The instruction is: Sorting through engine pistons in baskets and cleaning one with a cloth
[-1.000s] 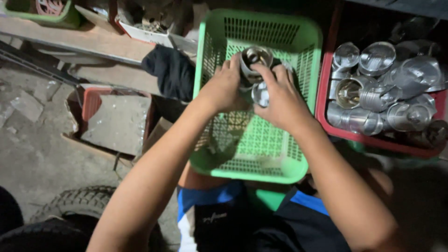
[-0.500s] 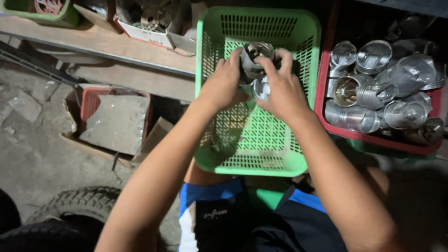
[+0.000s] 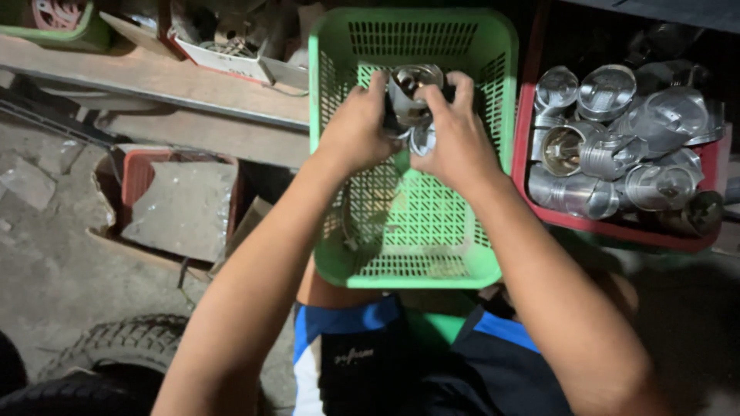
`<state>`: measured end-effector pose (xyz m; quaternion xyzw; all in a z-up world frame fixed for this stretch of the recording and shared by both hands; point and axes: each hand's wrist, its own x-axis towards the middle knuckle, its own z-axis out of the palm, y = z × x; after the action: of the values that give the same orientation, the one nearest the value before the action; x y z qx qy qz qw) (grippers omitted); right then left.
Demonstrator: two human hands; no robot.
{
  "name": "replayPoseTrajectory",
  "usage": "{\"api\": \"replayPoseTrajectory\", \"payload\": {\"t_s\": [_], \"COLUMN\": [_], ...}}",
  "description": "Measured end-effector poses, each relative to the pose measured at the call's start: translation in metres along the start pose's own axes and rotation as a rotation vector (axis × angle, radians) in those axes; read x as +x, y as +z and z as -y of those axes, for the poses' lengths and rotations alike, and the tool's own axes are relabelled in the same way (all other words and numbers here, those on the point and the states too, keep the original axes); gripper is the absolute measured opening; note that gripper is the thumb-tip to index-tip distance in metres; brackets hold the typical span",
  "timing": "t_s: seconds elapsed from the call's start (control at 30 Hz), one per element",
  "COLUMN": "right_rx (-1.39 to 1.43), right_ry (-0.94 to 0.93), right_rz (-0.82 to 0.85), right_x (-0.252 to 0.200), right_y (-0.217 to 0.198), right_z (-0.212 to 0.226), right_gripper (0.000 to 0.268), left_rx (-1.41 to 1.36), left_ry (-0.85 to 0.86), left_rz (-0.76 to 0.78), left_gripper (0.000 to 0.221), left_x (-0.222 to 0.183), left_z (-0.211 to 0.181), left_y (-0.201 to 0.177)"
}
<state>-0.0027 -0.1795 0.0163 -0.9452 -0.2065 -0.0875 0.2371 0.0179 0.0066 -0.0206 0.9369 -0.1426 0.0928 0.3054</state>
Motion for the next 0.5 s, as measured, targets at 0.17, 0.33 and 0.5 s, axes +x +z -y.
{"api": "replayPoseTrajectory", "payload": {"t_s": [0.17, 0.33, 0.5], "right_rx": [0.024, 0.044, 0.060], "right_ry": [-0.040, 0.034, 0.082], "right_rz": [-0.064, -0.020, 0.018], "right_x": [0.006, 0.020, 0.020], "right_y": [0.006, 0.000, -0.006], "right_z": [-0.007, -0.004, -0.001], "right_gripper": [0.077, 0.081, 0.084], "left_rx": [0.022, 0.064, 0.014], "left_ry": [0.073, 0.132, 0.098], "left_rz": [0.013, 0.021, -0.011], "left_gripper": [0.094, 0.084, 0.074], "left_x": [0.012, 0.025, 0.018], "left_z": [0.008, 0.013, 0.003], "left_y": [-0.003, -0.013, -0.018]}}
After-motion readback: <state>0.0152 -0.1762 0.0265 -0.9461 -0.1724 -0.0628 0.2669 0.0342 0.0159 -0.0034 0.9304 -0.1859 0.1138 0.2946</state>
